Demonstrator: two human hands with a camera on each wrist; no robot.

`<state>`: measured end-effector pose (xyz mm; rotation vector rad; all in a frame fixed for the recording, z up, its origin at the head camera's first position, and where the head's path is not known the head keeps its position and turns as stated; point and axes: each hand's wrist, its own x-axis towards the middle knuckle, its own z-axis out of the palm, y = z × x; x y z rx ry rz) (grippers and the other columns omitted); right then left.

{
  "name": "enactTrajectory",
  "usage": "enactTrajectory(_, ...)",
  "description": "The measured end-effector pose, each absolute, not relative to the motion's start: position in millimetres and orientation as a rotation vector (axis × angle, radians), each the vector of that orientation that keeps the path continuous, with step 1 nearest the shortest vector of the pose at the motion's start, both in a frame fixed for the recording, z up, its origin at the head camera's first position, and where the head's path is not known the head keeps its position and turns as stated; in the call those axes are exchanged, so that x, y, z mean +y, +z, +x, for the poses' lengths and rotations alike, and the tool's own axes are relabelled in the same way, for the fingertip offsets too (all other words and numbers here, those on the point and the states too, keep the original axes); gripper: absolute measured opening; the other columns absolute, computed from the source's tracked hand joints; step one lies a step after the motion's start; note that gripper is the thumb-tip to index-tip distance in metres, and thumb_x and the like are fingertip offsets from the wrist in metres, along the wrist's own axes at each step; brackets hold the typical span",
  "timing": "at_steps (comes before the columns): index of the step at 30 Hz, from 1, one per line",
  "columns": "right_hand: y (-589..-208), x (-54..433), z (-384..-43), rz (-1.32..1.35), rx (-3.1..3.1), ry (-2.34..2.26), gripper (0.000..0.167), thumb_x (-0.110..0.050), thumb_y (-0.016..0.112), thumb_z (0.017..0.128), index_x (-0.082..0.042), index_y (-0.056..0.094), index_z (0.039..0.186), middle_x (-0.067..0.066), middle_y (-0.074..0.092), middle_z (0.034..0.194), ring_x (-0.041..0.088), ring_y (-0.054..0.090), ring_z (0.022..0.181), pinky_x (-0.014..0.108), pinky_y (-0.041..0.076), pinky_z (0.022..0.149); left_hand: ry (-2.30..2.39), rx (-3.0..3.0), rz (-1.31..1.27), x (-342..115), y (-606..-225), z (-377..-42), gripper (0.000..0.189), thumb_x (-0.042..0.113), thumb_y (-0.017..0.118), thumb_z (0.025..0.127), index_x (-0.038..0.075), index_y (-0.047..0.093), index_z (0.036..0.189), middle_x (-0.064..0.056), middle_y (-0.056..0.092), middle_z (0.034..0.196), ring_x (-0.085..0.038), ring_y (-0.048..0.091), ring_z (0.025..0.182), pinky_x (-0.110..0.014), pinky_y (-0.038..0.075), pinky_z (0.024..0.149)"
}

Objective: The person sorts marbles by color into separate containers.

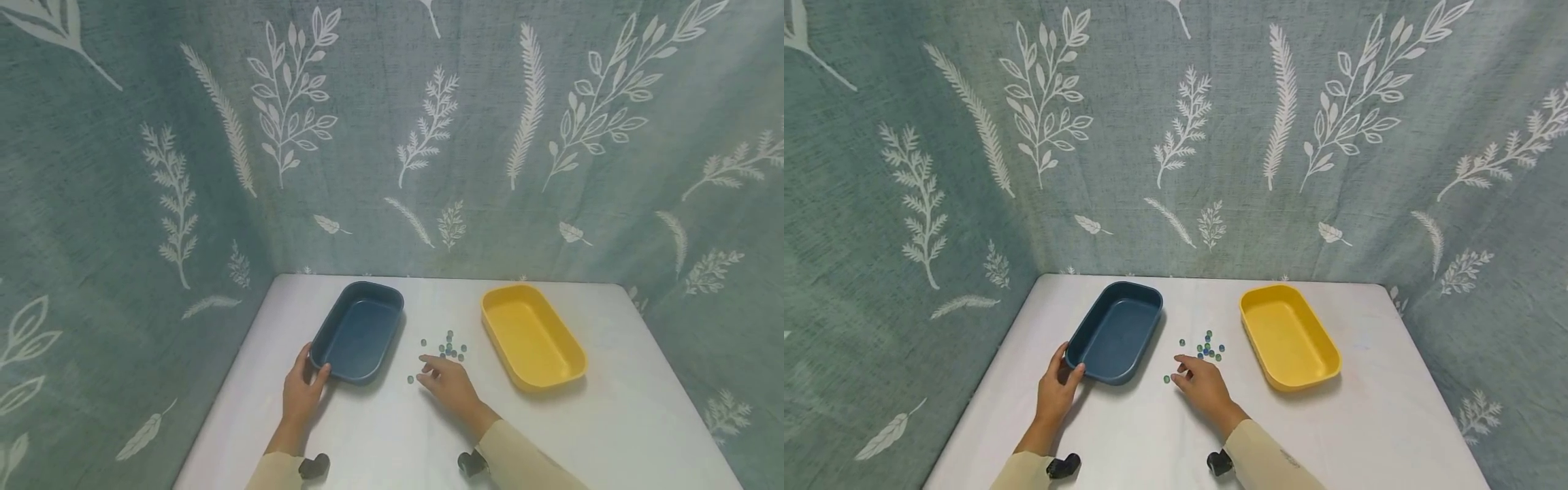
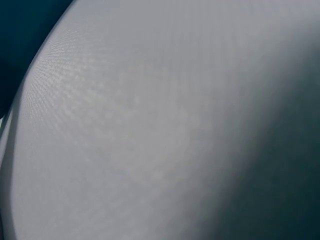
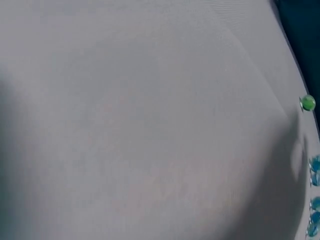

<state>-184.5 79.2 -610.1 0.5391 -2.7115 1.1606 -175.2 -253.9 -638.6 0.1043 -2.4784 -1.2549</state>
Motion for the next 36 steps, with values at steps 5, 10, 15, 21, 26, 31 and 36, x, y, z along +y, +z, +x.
enactTrajectory(5, -612, 72, -187, 0.494, -2.772, 1.171, 0.034, -0.023, 0.073, 0.087, -0.010, 0.068, 0.119, -0.006, 0.068, 0.091, 0.009, 0.060, 0.079, 0.032, 0.052, 0.074, -1.254, -2.488, 0.087, -252, -638, -177, 0.070, 0.036, 0.068, 0.091, 0.013, 0.037, 0.150, -0.017, 0.040, 0.149, -0.039, 0.035, 0.137, -0.056, 0.025, 0.111)
enactTrajectory(10, -615, 65, -185, 0.430, -2.841, 1.216, 0.036, -0.029, 0.071, 0.088, -0.011, 0.068, 0.119, -0.002, 0.069, 0.098, 0.019, 0.063, 0.095, 0.041, 0.050, 0.089, -1.238, -2.478, 0.100, -252, -639, -177, 0.069, 0.036, 0.068, 0.091, 0.013, 0.038, 0.149, -0.016, 0.042, 0.148, -0.039, 0.037, 0.136, -0.055, 0.025, 0.111)
enactTrajectory(15, -619, 61, -183, 0.384, -2.902, 1.142, 0.035, -0.032, 0.069, 0.089, -0.013, 0.068, 0.119, -0.001, 0.069, 0.100, 0.022, 0.064, 0.100, 0.044, 0.050, 0.091, -1.217, -2.486, 0.094, -252, -640, -176, 0.070, 0.040, 0.067, 0.091, 0.012, 0.038, 0.149, -0.016, 0.042, 0.148, -0.037, 0.038, 0.136, -0.053, 0.026, 0.112)
enactTrajectory(21, -620, 56, -183, 0.403, -2.926, 1.080, 0.036, -0.031, 0.069, 0.089, -0.014, 0.067, 0.120, -0.002, 0.069, 0.099, 0.020, 0.064, 0.096, 0.042, 0.051, 0.088, -1.217, -2.473, 0.103, -252, -636, -173, 0.070, 0.036, 0.069, 0.091, 0.011, 0.039, 0.148, -0.016, 0.043, 0.147, -0.037, 0.039, 0.135, -0.052, 0.026, 0.112)
enactTrajectory(26, -623, 54, -182, 0.421, -2.921, 1.029, 0.034, -0.030, 0.068, 0.089, -0.013, 0.067, 0.120, 0.002, 0.070, 0.105, 0.023, 0.065, 0.100, 0.044, 0.050, 0.090, -1.210, -2.474, 0.093, -252, -637, -173, 0.070, 0.036, 0.069, 0.091, 0.011, 0.038, 0.149, -0.015, 0.043, 0.148, -0.037, 0.038, 0.135, -0.053, 0.026, 0.112)
enactTrajectory(31, -627, 52, -182, 0.439, -2.921, 0.980, 0.028, -0.030, 0.066, 0.091, -0.015, 0.069, 0.115, 0.002, 0.069, 0.109, 0.024, 0.064, 0.105, 0.043, 0.050, 0.091, -1.206, -2.482, 0.095, -253, -639, -173, 0.070, 0.037, 0.068, 0.091, 0.012, 0.037, 0.149, -0.015, 0.042, 0.148, -0.037, 0.038, 0.136, -0.054, 0.026, 0.111)
enactTrajectory(36, -630, 51, -184, 0.458, -2.914, 0.951, 0.024, -0.030, 0.063, 0.093, -0.014, 0.070, 0.110, 0.001, 0.069, 0.108, 0.023, 0.064, 0.104, 0.042, 0.050, 0.091, -1.203, -2.476, 0.094, -252, -639, -172, 0.069, 0.036, 0.068, 0.091, 0.012, 0.037, 0.149, -0.015, 0.043, 0.148, -0.037, 0.038, 0.135, -0.054, 0.026, 0.111)
